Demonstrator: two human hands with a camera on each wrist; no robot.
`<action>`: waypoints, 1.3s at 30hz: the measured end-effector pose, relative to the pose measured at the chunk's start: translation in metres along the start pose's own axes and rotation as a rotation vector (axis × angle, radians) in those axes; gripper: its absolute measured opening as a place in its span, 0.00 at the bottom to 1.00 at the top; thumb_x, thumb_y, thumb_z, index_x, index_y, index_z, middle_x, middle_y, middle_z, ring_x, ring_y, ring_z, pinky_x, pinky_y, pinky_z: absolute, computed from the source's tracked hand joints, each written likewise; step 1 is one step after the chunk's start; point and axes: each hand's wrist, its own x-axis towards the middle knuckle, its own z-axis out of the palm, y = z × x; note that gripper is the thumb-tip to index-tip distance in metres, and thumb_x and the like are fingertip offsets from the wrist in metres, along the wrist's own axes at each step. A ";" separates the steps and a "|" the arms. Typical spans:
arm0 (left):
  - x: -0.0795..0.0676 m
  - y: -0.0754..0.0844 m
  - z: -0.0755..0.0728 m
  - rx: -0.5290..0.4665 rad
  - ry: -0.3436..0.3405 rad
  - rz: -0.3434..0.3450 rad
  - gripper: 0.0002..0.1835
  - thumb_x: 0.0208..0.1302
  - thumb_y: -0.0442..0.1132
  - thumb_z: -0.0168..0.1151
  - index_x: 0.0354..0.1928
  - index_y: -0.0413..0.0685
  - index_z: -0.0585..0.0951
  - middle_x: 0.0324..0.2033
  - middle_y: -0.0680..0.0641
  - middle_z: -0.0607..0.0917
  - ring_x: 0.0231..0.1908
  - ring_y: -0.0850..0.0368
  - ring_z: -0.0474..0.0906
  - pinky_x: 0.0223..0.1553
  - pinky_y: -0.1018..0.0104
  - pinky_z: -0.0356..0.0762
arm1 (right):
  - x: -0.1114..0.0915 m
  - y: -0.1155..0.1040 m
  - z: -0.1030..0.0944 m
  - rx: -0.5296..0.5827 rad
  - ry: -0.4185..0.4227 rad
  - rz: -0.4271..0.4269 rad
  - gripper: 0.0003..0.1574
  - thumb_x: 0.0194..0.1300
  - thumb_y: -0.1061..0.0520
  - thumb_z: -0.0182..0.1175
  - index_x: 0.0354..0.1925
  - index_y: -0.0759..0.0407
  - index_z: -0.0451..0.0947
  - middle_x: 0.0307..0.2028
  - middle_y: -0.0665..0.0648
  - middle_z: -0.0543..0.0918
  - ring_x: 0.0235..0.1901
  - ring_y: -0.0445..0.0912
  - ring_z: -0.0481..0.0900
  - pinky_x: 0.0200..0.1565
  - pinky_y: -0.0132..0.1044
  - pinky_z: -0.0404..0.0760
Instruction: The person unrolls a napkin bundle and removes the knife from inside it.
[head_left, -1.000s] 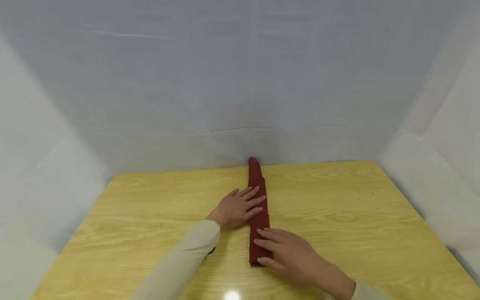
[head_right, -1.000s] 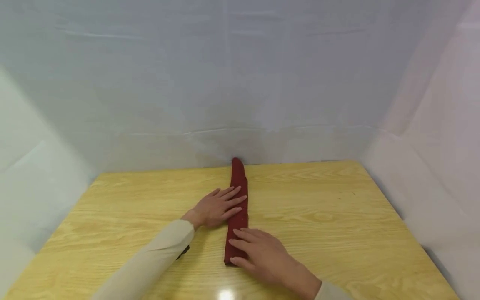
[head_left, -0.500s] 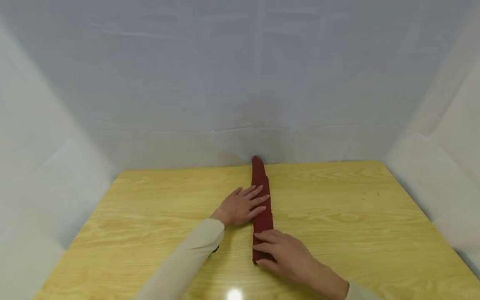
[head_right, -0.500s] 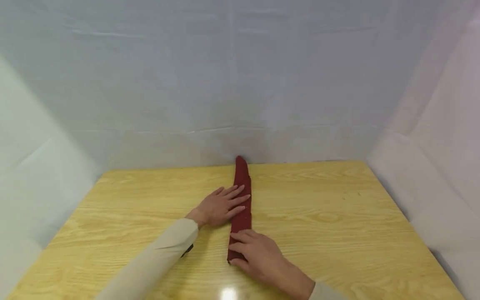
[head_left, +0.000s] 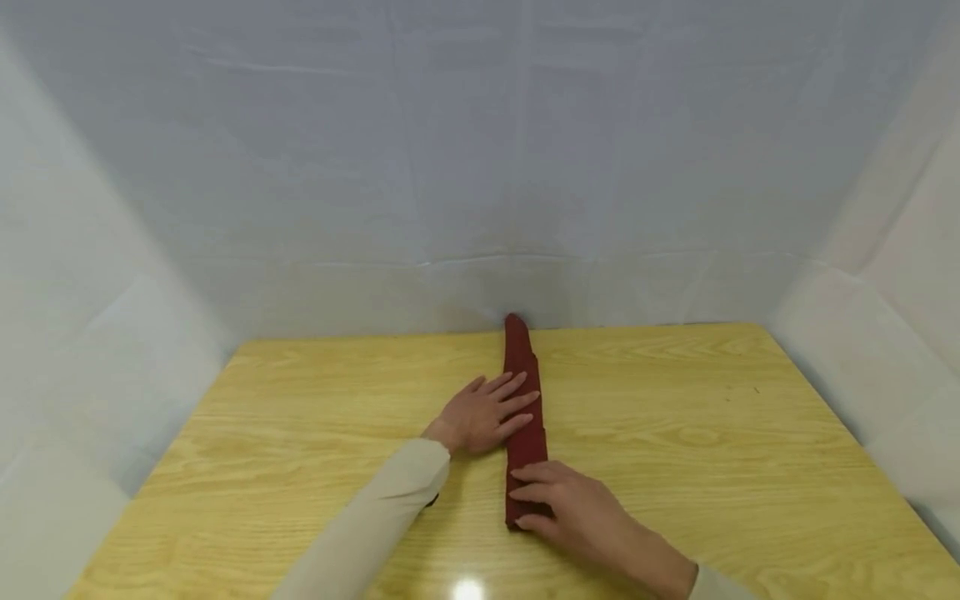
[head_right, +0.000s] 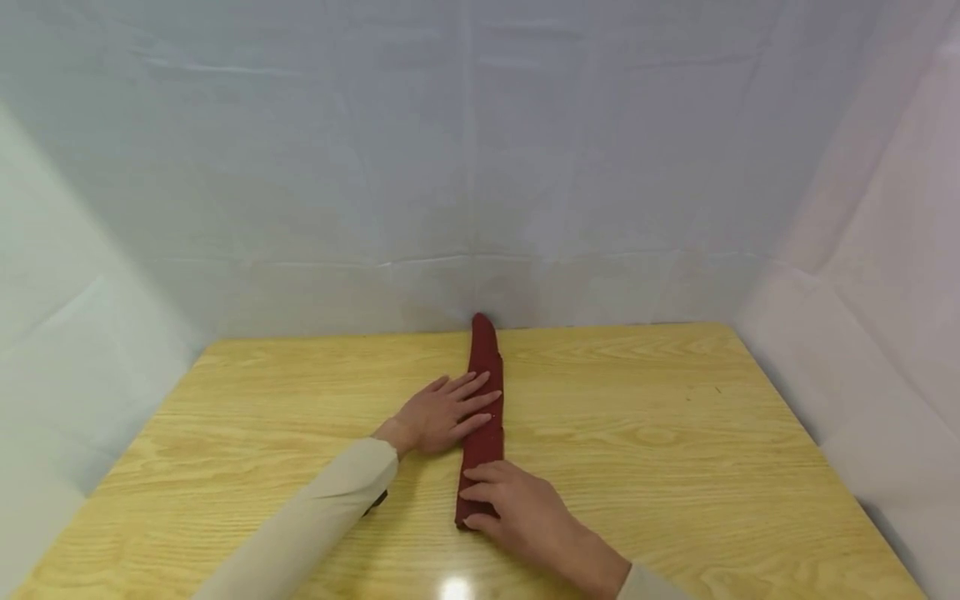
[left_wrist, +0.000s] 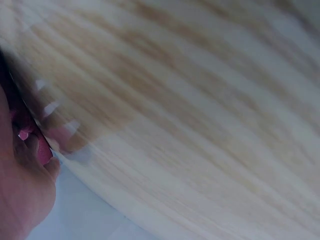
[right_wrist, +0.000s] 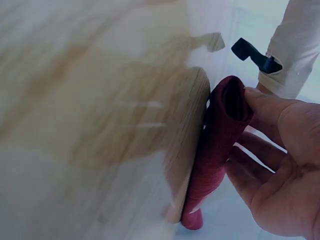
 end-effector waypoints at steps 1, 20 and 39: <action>0.000 0.000 0.000 -0.002 0.000 0.001 0.29 0.74 0.63 0.24 0.74 0.72 0.51 0.74 0.57 0.47 0.72 0.58 0.42 0.69 0.54 0.46 | 0.000 0.001 0.000 0.019 -0.003 0.006 0.18 0.64 0.49 0.64 0.49 0.53 0.84 0.56 0.50 0.78 0.56 0.45 0.74 0.54 0.43 0.75; 0.000 -0.001 0.003 -0.027 0.003 -0.010 0.29 0.74 0.63 0.24 0.74 0.72 0.51 0.74 0.56 0.46 0.72 0.58 0.42 0.69 0.54 0.46 | 0.002 0.010 0.003 0.077 -0.021 -0.004 0.19 0.60 0.57 0.65 0.51 0.54 0.84 0.58 0.48 0.76 0.57 0.45 0.72 0.56 0.43 0.74; 0.001 0.000 0.004 -0.016 -0.025 -0.023 0.29 0.74 0.62 0.21 0.75 0.72 0.49 0.74 0.56 0.45 0.72 0.58 0.40 0.69 0.54 0.46 | 0.004 0.005 0.007 -0.001 0.024 -0.016 0.20 0.58 0.57 0.64 0.50 0.53 0.84 0.56 0.47 0.77 0.56 0.44 0.73 0.54 0.44 0.75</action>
